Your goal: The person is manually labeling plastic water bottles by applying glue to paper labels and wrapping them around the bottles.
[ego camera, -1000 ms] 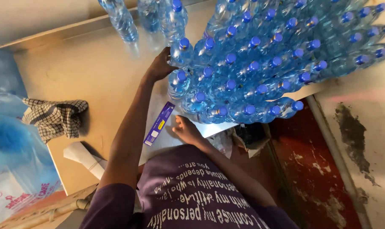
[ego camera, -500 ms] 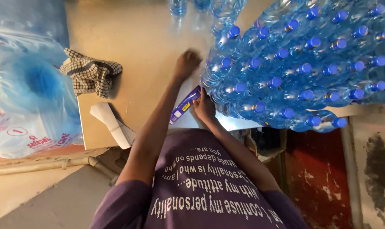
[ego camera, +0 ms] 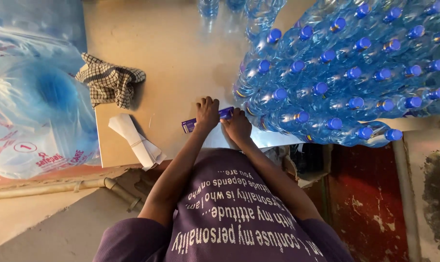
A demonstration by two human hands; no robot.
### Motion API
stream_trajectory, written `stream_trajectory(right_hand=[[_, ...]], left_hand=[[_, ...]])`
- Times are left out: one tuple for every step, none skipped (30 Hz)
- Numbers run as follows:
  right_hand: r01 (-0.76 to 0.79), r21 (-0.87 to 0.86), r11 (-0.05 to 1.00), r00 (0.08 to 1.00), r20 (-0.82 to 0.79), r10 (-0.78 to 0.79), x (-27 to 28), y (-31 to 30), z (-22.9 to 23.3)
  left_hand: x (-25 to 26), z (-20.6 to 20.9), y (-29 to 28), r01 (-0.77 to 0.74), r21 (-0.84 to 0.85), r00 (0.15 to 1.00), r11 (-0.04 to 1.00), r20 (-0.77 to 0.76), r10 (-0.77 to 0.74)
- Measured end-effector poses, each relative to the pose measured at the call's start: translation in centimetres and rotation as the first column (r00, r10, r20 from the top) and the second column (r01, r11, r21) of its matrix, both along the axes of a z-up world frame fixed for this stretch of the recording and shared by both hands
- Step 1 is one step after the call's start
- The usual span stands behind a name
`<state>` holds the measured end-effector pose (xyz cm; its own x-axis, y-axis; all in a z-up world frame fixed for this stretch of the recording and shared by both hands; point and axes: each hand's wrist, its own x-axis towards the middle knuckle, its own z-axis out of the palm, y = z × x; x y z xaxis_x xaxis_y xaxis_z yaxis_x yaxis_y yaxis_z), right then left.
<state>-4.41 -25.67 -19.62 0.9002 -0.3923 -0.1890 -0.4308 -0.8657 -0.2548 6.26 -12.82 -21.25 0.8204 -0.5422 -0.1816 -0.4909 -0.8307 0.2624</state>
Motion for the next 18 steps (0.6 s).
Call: stream_trajectory(right_hand=[[0.004, -0.002, 1.0, 1.0, 0.005, -0.004, 0.2, -0.1, 0.0], [0.036, 0.059, 0.998, 0.999, 0.016, -0.037, 0.3, 0.1, 0.0], [0.066, 0.12, 0.991, 0.997, 0.024, -0.07, 0.3, 0.3, -0.1], [0.063, 0.119, 0.991, 0.997, 0.026, -0.066, 0.5, 0.3, -0.7], [0.094, 0.138, 0.986, 0.995, 0.025, -0.098, 0.6, 0.3, -1.3], [0.121, 0.156, 0.98, 0.992, 0.025, -0.127, 0.9, 0.4, -1.8], [0.114, 0.155, 0.981, 0.992, 0.028, -0.12, 0.7, 0.9, 0.4], [0.141, 0.235, 0.962, 0.986, 0.053, -0.157, 0.7, 1.4, 2.7], [0.163, 0.313, 0.935, 0.978, 0.074, -0.195, 0.8, 1.9, 5.0], [0.156, 0.31, 0.938, 0.979, 0.077, -0.188, 0.5, 1.4, 3.8], [0.145, 0.315, 0.938, 0.975, 0.117, -0.19, 0.4, 0.8, 2.6], [0.139, 0.323, 0.936, 0.969, 0.151, -0.196, -0.1, 0.4, 1.3], [0.137, 0.324, 0.936, 0.97, 0.15, -0.193, -0.1, 0.1, 1.4], [0.112, 0.3, 0.947, 0.967, 0.184, -0.173, -0.6, 0.0, 1.4], [0.089, 0.276, 0.957, 0.964, 0.218, -0.152, -1.0, -0.2, 1.4], [0.09, 0.279, 0.956, 0.966, 0.21, -0.152, -1.2, -0.1, 2.1], [0.044, 0.252, 0.967, 0.954, 0.278, -0.116, -1.4, -0.1, 2.8], [0.003, 0.222, 0.975, 0.937, 0.341, -0.08, -1.9, 0.0, 3.5]], left_hand=[[0.0, 0.2, 0.0, 0.004, -0.002, 1.0, 1.0, 0.005, -0.004], [-0.1, 0.3, 0.2, 0.015, -0.018, 1.0, 1.0, 0.019, -0.015], [-0.3, 0.4, 0.5, 0.027, -0.033, 0.999, 0.999, 0.032, -0.026], [-0.3, 0.2, 0.4, 0.023, -0.033, 0.999, 0.999, 0.033, -0.022], [-0.3, 0.1, 0.4, 0.011, -0.033, 0.999, 0.999, 0.042, -0.009], [-0.2, 0.0, 0.3, -0.005, -0.033, 0.999, 0.999, 0.053, 0.007], [-0.4, -0.2, 0.5, -0.011, -0.033, 0.998, 0.999, 0.056, 0.013], [-0.3, -0.4, 0.6, -0.007, -0.05, 0.999, 0.999, 0.05, 0.01], [-0.1, -0.7, 0.6, -0.003, -0.067, 0.999, 0.998, 0.044, 0.006], [-0.1, -1.3, 0.8, -0.01, -0.07, 0.999, 0.997, 0.047, 0.014], [-0.1, -2.0, 0.8, 0.0, -0.096, 0.999, 0.995, 0.053, 0.005], [-0.4, -2.8, 1.1, 0.014, -0.117, 0.998, 0.993, 0.056, -0.007], [-0.2, -2.0, 1.3, 0.011, -0.116, 0.999, 0.993, 0.054, -0.005], [-0.4, -1.4, 1.8, 0.024, -0.161, 0.997, 0.987, 0.077, -0.012], [-0.7, -0.8, 2.3, 0.038, -0.204, 0.995, 0.978, 0.099, -0.018], [-0.7, -0.1, 2.5, 0.036, -0.202, 0.996, 0.979, 0.091, -0.018], [-0.6, 0.5, 2.7, 0.055, -0.264, 0.993, 0.963, 0.115, -0.026], [-0.8, 1.1, 2.9, 0.076, -0.325, 0.99, 0.943, 0.136, -0.033]])
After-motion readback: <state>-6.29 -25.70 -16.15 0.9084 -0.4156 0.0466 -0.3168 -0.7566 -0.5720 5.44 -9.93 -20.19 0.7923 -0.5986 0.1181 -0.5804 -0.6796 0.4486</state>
